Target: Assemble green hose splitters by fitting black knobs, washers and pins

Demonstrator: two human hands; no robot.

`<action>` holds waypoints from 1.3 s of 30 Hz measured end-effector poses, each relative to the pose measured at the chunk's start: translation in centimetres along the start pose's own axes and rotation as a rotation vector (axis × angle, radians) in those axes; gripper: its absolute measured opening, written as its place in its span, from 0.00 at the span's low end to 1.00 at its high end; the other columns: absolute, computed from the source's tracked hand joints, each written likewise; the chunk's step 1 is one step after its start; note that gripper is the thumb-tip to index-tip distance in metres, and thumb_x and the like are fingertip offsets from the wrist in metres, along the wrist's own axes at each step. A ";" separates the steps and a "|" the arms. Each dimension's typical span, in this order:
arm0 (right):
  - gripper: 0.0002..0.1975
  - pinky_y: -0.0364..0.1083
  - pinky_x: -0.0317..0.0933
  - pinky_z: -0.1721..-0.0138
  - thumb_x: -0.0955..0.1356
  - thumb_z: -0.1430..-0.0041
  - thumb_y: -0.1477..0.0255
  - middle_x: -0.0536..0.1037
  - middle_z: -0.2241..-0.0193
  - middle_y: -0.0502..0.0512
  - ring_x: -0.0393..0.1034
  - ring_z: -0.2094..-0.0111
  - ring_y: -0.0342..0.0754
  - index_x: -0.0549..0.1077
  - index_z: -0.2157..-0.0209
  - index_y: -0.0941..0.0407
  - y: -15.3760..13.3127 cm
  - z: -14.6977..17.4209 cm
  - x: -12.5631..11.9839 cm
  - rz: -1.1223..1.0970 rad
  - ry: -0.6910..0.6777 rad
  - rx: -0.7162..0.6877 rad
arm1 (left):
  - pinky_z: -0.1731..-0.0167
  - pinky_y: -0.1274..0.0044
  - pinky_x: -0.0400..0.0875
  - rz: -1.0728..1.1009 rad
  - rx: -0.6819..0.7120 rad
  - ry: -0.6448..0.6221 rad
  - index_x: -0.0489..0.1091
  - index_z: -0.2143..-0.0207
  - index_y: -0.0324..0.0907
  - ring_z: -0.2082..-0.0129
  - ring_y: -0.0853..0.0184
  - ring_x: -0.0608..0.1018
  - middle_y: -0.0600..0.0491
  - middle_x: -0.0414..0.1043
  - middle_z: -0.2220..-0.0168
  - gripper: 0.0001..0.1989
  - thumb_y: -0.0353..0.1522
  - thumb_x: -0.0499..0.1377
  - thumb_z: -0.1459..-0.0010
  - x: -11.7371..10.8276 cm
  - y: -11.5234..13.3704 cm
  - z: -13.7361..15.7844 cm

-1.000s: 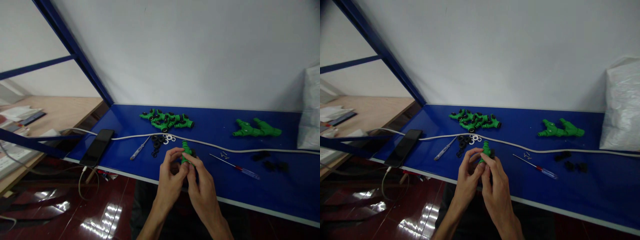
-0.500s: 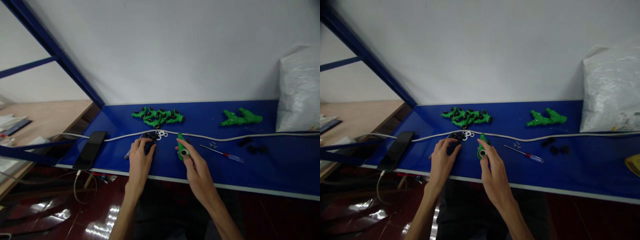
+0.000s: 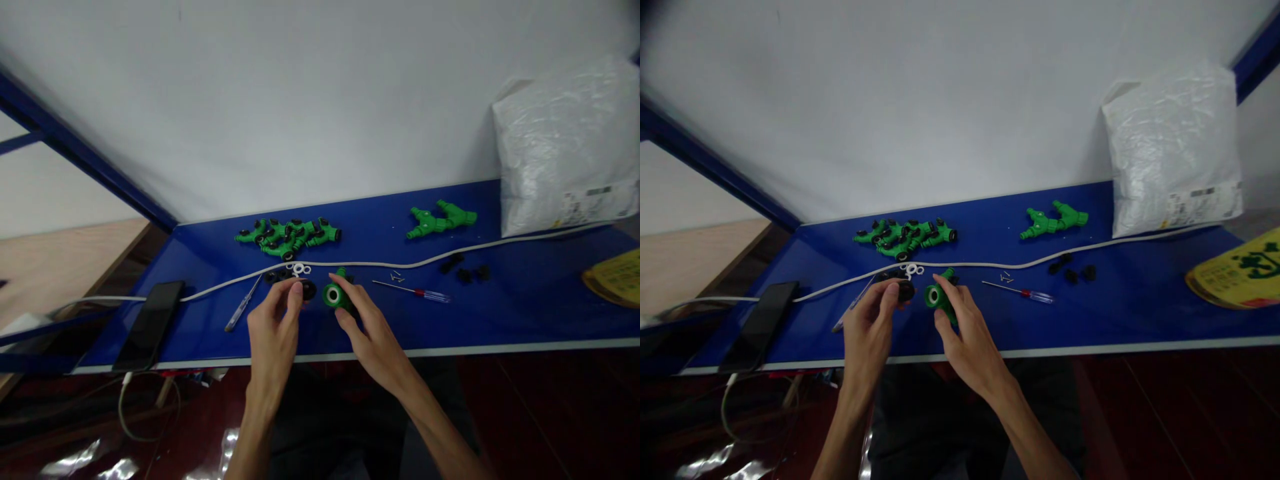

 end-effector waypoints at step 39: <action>0.30 0.54 0.72 0.46 0.70 0.35 0.69 0.79 0.50 0.57 0.77 0.50 0.53 0.60 0.34 0.50 0.3 1.0 -0.3 0.058 0.192 -0.147 | 0.71 0.79 0.75 0.228 -0.132 -0.290 0.77 0.71 0.40 0.73 0.69 0.77 0.54 0.75 0.71 0.14 0.42 0.71 0.49 1.3 -1.7 -0.6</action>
Point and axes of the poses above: each hand's wrist, its own z-axis away from the middle knuckle, its own x-axis out of the palm, y = z × x, the point moved 6 cm from there along -z, towards the middle knuckle
